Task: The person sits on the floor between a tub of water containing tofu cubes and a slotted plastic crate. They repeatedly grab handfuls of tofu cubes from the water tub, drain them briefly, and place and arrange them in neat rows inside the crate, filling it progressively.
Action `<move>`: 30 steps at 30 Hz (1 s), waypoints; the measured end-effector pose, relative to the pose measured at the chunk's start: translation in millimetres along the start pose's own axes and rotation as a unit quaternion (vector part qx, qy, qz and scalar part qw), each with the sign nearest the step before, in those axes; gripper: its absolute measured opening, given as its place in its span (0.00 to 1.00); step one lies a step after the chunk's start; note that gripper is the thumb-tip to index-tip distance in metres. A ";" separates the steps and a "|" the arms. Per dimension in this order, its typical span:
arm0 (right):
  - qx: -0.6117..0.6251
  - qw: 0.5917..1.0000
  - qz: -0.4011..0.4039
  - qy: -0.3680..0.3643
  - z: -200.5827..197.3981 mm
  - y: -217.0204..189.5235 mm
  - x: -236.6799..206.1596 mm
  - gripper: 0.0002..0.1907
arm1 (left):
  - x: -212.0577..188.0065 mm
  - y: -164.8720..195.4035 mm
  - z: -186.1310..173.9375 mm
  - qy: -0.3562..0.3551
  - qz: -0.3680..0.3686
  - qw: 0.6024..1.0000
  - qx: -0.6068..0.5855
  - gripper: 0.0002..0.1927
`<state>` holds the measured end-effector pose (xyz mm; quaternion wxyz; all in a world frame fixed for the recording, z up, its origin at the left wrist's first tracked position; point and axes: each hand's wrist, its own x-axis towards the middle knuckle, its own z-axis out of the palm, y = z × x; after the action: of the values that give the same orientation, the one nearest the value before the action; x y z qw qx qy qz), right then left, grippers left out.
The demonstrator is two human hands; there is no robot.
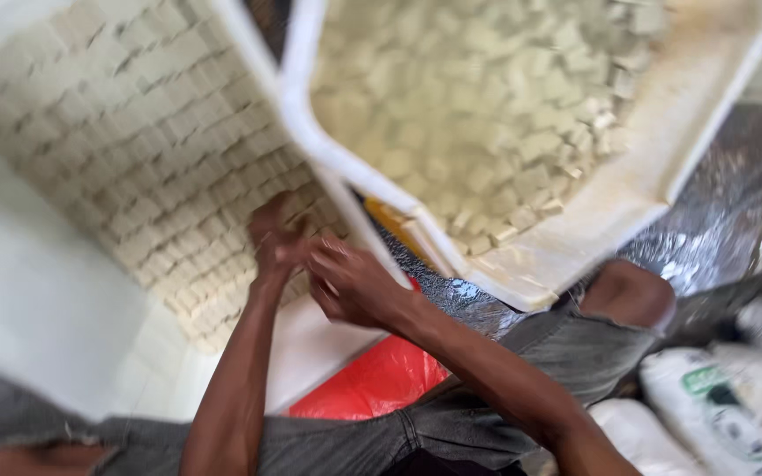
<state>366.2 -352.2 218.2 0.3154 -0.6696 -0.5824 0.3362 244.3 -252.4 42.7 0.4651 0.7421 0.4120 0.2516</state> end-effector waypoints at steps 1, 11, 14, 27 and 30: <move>0.021 0.999 -0.043 0.023 -31.9 -4.1 -21.7 0.26 | 6.2 8.6 -6.0 0.002 -0.082 0.997 -0.010 0.23; 0.118 0.838 0.328 0.419 -262.3 290.0 -56.7 0.11 | 194.1 180.4 -46.6 0.069 0.013 0.984 0.166 0.31; -0.117 0.862 0.258 0.421 -286.9 342.5 -34.8 0.17 | 232.7 208.4 -5.0 -0.006 -0.055 0.947 0.318 0.45; -0.319 0.886 0.217 0.257 -290.1 411.2 -7.6 0.25 | 235.2 189.4 3.9 0.001 -0.110 0.907 0.407 0.39; -0.393 0.865 0.194 0.244 -279.9 414.8 -17.4 0.26 | 235.5 194.0 3.1 0.003 -0.105 0.905 0.413 0.38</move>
<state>828.8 -429.1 43.0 0.0868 -0.8985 -0.4285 -0.0402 445.6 -99.0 213.1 0.1395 0.8196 0.5556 0.0110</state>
